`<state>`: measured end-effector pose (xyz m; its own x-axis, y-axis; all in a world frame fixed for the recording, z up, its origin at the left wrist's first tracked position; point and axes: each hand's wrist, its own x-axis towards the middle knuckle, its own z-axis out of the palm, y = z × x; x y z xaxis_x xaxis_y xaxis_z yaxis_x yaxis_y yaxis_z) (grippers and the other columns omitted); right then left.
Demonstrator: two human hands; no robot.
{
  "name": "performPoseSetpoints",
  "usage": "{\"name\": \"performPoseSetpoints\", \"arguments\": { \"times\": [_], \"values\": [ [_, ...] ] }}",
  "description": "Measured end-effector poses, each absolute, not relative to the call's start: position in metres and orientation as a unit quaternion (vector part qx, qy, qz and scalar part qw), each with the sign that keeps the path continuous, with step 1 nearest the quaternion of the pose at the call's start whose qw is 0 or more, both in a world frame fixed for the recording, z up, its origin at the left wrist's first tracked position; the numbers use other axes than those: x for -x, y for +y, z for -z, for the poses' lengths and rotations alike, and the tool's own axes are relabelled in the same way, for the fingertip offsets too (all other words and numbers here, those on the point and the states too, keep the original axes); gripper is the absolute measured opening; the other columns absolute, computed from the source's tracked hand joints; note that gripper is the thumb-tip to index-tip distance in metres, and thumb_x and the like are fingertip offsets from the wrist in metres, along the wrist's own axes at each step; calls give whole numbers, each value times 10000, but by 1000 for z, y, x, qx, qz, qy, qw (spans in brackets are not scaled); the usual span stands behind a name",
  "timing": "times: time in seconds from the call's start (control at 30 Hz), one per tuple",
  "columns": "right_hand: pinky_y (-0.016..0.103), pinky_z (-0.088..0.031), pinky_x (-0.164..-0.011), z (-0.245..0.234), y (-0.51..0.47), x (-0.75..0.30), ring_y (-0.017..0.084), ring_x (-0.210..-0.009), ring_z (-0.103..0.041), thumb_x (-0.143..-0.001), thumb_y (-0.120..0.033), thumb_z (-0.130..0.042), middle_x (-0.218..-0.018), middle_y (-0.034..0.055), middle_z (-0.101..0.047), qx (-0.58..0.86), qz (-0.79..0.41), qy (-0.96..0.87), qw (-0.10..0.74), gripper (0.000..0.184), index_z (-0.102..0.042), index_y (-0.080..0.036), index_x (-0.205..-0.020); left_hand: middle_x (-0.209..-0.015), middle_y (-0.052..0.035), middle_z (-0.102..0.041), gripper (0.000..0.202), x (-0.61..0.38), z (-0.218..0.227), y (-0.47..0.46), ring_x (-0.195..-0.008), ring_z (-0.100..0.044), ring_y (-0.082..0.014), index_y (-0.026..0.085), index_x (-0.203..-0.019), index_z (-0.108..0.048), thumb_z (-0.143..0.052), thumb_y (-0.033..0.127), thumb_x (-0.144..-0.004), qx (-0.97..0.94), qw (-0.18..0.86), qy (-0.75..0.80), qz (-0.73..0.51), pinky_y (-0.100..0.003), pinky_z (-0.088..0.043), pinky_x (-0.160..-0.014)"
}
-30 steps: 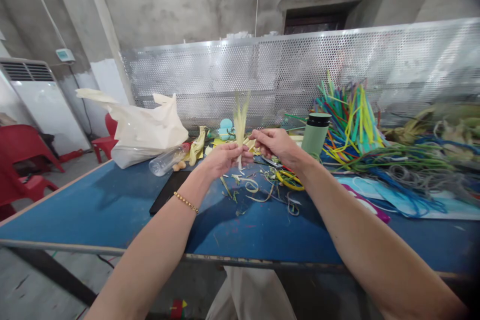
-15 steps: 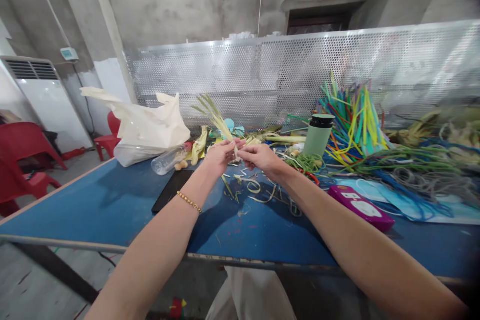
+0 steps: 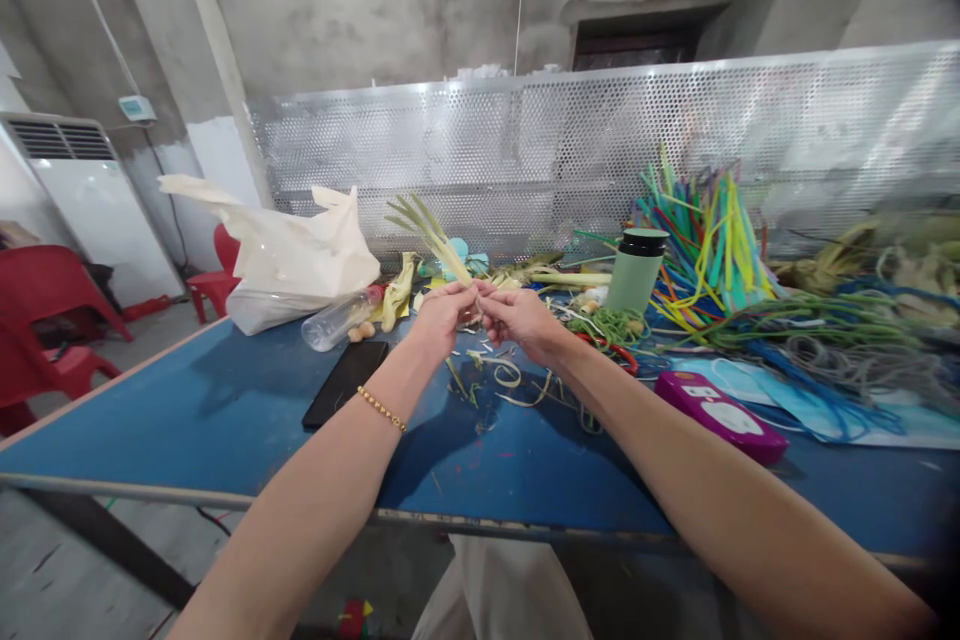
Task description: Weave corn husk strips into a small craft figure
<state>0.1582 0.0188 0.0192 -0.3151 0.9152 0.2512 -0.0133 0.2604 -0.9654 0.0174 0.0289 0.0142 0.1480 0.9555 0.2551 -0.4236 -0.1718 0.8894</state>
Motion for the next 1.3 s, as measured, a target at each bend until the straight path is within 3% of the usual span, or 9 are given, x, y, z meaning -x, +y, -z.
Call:
{"name": "performPoseSetpoints", "arguments": {
  "times": [0.13, 0.27, 0.43, 0.57, 0.67, 0.77, 0.93, 1.03, 1.3],
  "values": [
    [191, -370, -349, -23, 19, -161, 70, -358, -467, -718, -404, -722, -464, -34, -503, 363, -432, -680, 468, 363, -520, -165, -533, -726, -52, -680, 246, -16, -16, 26, -651, -621, -132, 110, -848, -701, -770, 258, -664, -472, 608, 307, -560, -261, -446, -638],
    [194, -357, -343, -30, 21, -169, 72, -341, -444, -716, -281, -640, -441, -49, -476, 388, -418, -687, 450, 193, -582, -156, -580, -712, -84, -688, 215, -12, -22, 20, -641, -638, -171, 117, -736, -679, -712, 329, -730, -518, 576, 379, -506, -270, -426, -604],
    [201, -325, -349, -33, 24, -182, 89, -324, -424, -682, -188, -553, -365, -36, -473, 451, -335, -736, 377, 130, -609, -155, -569, -643, -68, -642, 245, -11, -32, 15, -730, -606, -181, 160, -576, -618, -623, 269, -795, -639, 248, 437, -582, -250, -415, -658],
    [207, -349, -418, -44, 14, -187, 96, -370, -448, -691, -162, -498, -386, -41, -488, 413, -284, -827, 253, 152, -640, -147, -640, -857, -67, -698, 173, -12, -36, 15, -887, -601, -184, 167, -761, -691, -543, 208, -840, -788, 140, 355, -484, -258, -430, -795],
    [209, -328, -454, -57, 6, -190, 83, -426, -432, -754, -206, -494, -455, -44, -492, 384, -240, -866, 212, 180, -654, -140, -706, -700, -44, -660, 280, -10, -35, 17, -712, -580, -150, 141, -714, -654, -469, 240, -899, -857, 187, 335, -343, -254, -436, -718],
    [214, -275, -460, -63, 5, -193, 71, -471, -406, -777, -261, -547, -513, -29, -500, 386, -168, -880, 218, 209, -630, -142, -626, -536, 1, -541, 309, -6, -32, 16, -512, -492, -101, 132, -661, -599, -470, 262, -910, -847, 286, 337, -296, -229, -397, -562],
    [222, -351, -452, -59, 13, -195, 85, -438, -492, -857, -380, -521, -606, 4, -594, 438, -171, -785, 403, 270, -608, -149, -746, -512, 51, -421, 188, -6, -35, 10, -387, -321, -38, 113, -748, -596, -501, 182, -894, -709, 459, 348, -407, -187, -242, -417],
    [228, -387, -454, -57, 15, -192, 98, -441, -532, -856, -398, -535, -652, 31, -633, 443, -147, -726, 504, 276, -598, -149, -753, -486, 60, -393, 197, -10, -38, 8, -367, -259, -26, 114, -748, -588, -488, 167, -910, -645, 495, 356, -460, -178, -183, -403],
    [238, -429, -545, -49, 15, -179, 127, -546, -576, -766, -315, -647, -608, 19, -640, 421, -71, -769, 476, 165, -627, -158, -720, -523, 42, -458, 185, -17, -33, 7, -391, -356, -29, 109, -750, -598, -507, 165, -901, -634, 486, 356, -485, -174, -232, -412]
  ]
}}
